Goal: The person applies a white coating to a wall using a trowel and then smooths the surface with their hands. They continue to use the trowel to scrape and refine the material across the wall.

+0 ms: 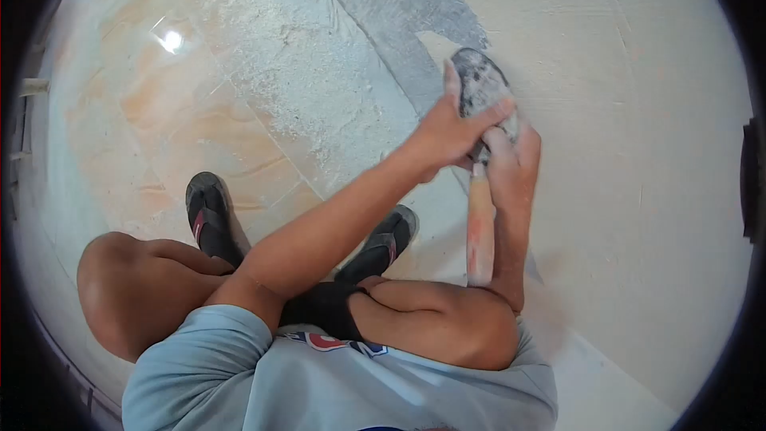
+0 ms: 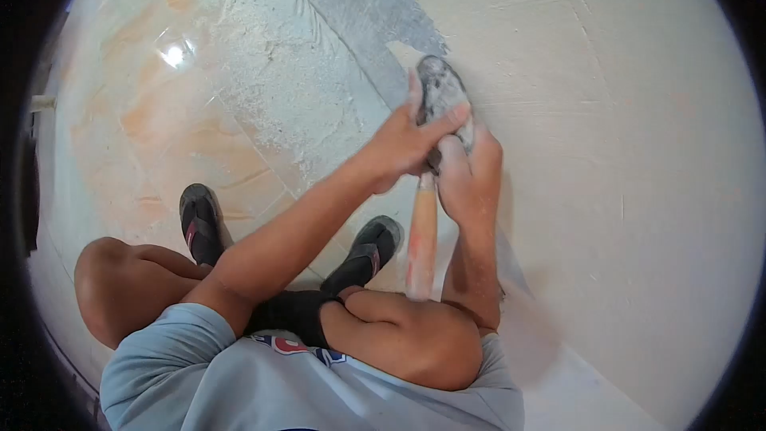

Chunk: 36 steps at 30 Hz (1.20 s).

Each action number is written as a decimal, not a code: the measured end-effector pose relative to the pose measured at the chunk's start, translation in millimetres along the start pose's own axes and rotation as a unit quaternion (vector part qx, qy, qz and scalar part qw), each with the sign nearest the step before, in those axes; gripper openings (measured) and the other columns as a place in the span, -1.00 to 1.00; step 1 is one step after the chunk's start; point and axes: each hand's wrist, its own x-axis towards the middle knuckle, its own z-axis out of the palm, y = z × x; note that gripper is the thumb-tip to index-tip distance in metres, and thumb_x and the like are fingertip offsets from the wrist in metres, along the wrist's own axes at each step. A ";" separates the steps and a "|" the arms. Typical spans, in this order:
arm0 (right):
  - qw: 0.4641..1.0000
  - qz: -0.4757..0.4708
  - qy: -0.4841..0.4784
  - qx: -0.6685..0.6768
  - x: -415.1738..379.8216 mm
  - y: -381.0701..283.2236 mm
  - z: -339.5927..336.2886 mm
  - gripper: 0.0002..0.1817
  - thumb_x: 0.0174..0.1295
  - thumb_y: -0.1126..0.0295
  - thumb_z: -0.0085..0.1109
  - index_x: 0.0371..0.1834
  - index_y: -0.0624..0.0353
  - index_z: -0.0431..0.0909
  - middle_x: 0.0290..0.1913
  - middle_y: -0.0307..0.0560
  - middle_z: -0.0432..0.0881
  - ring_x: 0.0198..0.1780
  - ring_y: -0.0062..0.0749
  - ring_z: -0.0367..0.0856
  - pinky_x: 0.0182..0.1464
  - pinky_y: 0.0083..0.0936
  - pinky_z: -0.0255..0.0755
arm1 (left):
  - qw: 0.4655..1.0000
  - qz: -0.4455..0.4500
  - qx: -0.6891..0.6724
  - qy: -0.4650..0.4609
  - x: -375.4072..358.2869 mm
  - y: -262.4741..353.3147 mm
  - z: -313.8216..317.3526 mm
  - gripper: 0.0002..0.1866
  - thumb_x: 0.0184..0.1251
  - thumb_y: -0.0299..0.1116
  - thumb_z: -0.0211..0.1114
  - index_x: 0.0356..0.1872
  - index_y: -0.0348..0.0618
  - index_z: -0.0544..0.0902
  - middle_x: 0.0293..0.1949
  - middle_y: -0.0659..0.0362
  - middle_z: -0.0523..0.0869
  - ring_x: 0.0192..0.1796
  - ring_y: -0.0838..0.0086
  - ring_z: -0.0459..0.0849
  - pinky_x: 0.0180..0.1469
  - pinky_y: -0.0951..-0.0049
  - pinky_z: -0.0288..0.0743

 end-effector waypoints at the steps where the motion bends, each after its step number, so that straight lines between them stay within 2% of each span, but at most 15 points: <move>1: 0.999 0.010 -0.020 0.030 -3.1 -5.3 -6.9 -0.63 0.28 0.46 -0.01 0.05 0.44 0.62 -0.26 -0.02 0.72 -0.23 -0.47 0.65 -0.13 -0.45 0.56 | 1.000 0.009 -0.005 -0.009 -3.3 -1.9 4.7 0.45 0.33 0.15 0.51 0.62 -0.29 -0.60 0.22 -0.19 0.61 -0.01 0.21 0.76 -0.27 0.24 0.78; 3: 0.996 0.037 -0.027 0.071 -4.6 -17.2 -7.2 -0.63 0.28 0.46 -0.02 0.05 0.44 0.63 -0.28 -0.03 0.72 -0.24 -0.49 0.65 -0.14 -0.45 0.56 | 1.000 -0.008 0.001 -0.016 -6.9 1.9 9.6 0.43 0.35 0.12 0.50 0.62 -0.27 -0.61 0.22 -0.19 0.61 -0.02 0.22 0.76 -0.25 0.21 0.80; 7: 0.997 0.041 -0.017 -0.061 8.8 -8.5 8.6 -0.63 0.27 0.44 0.02 0.07 0.39 0.64 -0.26 0.06 0.74 -0.18 -0.33 0.67 -0.02 -0.31 0.56 | 0.999 0.021 -0.029 0.002 8.8 -5.6 -5.2 0.42 0.36 0.12 0.49 0.62 -0.25 -0.60 0.22 -0.20 0.61 -0.05 0.23 0.78 -0.23 0.18 0.81; 9: 0.999 0.028 -0.016 -0.034 4.1 -6.6 0.6 -0.63 0.27 0.44 0.02 0.07 0.38 0.64 -0.25 0.08 0.74 -0.17 -0.32 0.69 -0.02 -0.31 0.56 | 0.999 0.009 -0.030 0.010 5.3 -5.9 -3.1 0.41 0.36 0.13 0.49 0.63 -0.26 -0.58 0.24 -0.22 0.60 -0.06 0.21 0.79 -0.21 0.17 0.81; 12: 0.999 0.018 -0.015 -0.030 -7.5 -10.6 -18.9 -0.62 0.26 0.45 0.03 0.08 0.39 0.64 -0.23 0.10 0.76 -0.14 -0.32 0.71 0.00 -0.34 0.58 | 0.996 0.086 0.022 0.003 3.6 -14.3 15.7 0.44 0.33 0.10 0.52 0.62 -0.24 -0.61 0.27 -0.26 0.57 -0.03 0.19 0.78 -0.33 0.33 0.77; 15: 1.000 0.003 0.010 0.003 -5.6 -2.2 -10.8 -0.64 0.25 0.45 0.03 0.04 0.42 0.62 -0.27 0.09 0.74 -0.17 -0.38 0.70 -0.05 -0.39 0.57 | 0.999 0.041 -0.014 -0.019 -2.3 -1.2 8.4 0.45 0.32 0.07 0.54 0.60 -0.32 -0.61 0.28 -0.28 0.57 0.01 0.23 0.77 -0.40 0.36 0.72; 16: 1.000 0.006 0.009 -0.002 -6.9 0.2 -7.7 -0.64 0.25 0.45 0.03 0.04 0.42 0.62 -0.27 0.09 0.74 -0.17 -0.38 0.70 -0.05 -0.39 0.57 | 0.999 0.038 -0.028 -0.018 -3.3 3.6 4.6 0.46 0.32 0.07 0.54 0.59 -0.40 -0.60 0.33 -0.31 0.54 0.15 0.16 0.72 -0.14 0.31 0.76; 17: 1.000 0.022 0.016 -0.004 -9.8 1.4 -5.5 -0.64 0.26 0.46 0.03 0.04 0.43 0.62 -0.27 0.08 0.74 -0.17 -0.40 0.69 -0.06 -0.40 0.57 | 0.999 0.035 -0.031 -0.020 0.7 -6.2 5.4 0.46 0.32 0.07 0.54 0.59 -0.40 -0.60 0.33 -0.31 0.54 0.15 0.16 0.72 -0.14 0.31 0.76; 19: 0.998 0.045 0.034 0.011 -13.6 -0.9 -7.8 -0.63 0.27 0.47 0.02 0.07 0.44 0.61 -0.26 0.04 0.73 -0.15 -0.44 0.67 -0.05 -0.41 0.57 | 0.993 0.115 0.040 0.004 8.1 -12.8 7.4 0.45 0.33 0.10 0.52 0.58 -0.46 -0.58 0.42 -0.35 0.46 0.34 0.08 0.62 0.26 0.33 0.61; 20: 0.997 0.052 0.038 0.033 -18.7 -3.4 -12.6 -0.63 0.27 0.47 0.02 0.08 0.44 0.61 -0.24 0.03 0.73 -0.14 -0.44 0.67 -0.04 -0.42 0.57 | 0.995 0.097 0.036 -0.011 3.0 -18.6 11.8 0.44 0.34 0.13 0.50 0.58 -0.50 -0.56 0.50 -0.39 0.36 0.48 0.05 0.49 0.51 0.41 0.32; 23: 0.994 0.037 0.058 0.086 -23.2 -4.3 -11.6 -0.63 0.27 0.49 0.01 0.09 0.45 0.59 -0.19 0.03 0.74 -0.14 -0.45 0.67 -0.04 -0.43 0.57 | 0.991 0.120 0.050 -0.015 4.8 -25.6 17.5 0.44 0.34 0.14 0.50 0.59 -0.47 -0.56 0.53 -0.40 0.31 0.52 0.02 0.45 0.54 0.36 0.28; 26: 0.999 -0.036 0.000 -0.014 -20.9 5.7 -18.7 -0.66 0.30 0.50 -0.01 0.06 0.44 0.60 -0.18 -0.01 0.74 -0.14 -0.43 0.67 -0.03 -0.41 0.57 | 0.994 0.081 0.056 -0.045 -0.6 -12.0 7.8 0.44 0.34 0.14 0.49 0.60 -0.46 -0.56 0.54 -0.40 0.30 0.55 0.00 0.40 0.57 0.35 0.23; 28: 1.000 -0.010 0.019 0.013 -25.7 15.6 -16.7 -0.67 0.29 0.49 0.00 0.03 0.44 0.60 -0.19 -0.01 0.74 -0.15 -0.44 0.67 -0.05 -0.41 0.57 | 0.994 0.083 0.056 -0.035 2.5 -26.2 10.8 0.44 0.33 0.14 0.50 0.59 -0.46 -0.56 0.52 -0.40 0.33 0.55 0.00 0.41 0.57 0.35 0.23; 30: 0.997 -0.020 0.062 0.050 -26.2 21.7 -12.2 -0.71 0.28 0.48 0.02 -0.02 0.42 0.61 -0.20 0.00 0.72 -0.17 -0.48 0.64 -0.09 -0.44 0.56 | 0.977 0.167 0.132 0.014 6.7 -30.8 14.6 0.45 0.31 0.12 0.52 0.60 -0.47 -0.54 0.49 -0.40 0.37 0.51 -0.01 0.46 0.53 0.35 0.29; 36: 0.998 -0.040 0.038 0.038 -17.7 26.5 -5.9 -0.75 0.23 0.52 0.09 -0.08 0.42 0.61 -0.28 -0.11 0.67 -0.21 -0.49 0.58 -0.08 -0.45 0.52 | 0.986 0.140 0.085 0.006 8.8 -22.8 9.6 0.41 0.30 0.01 0.57 0.60 -0.55 -0.45 0.40 -0.35 0.49 0.43 0.10 0.54 0.50 0.41 0.33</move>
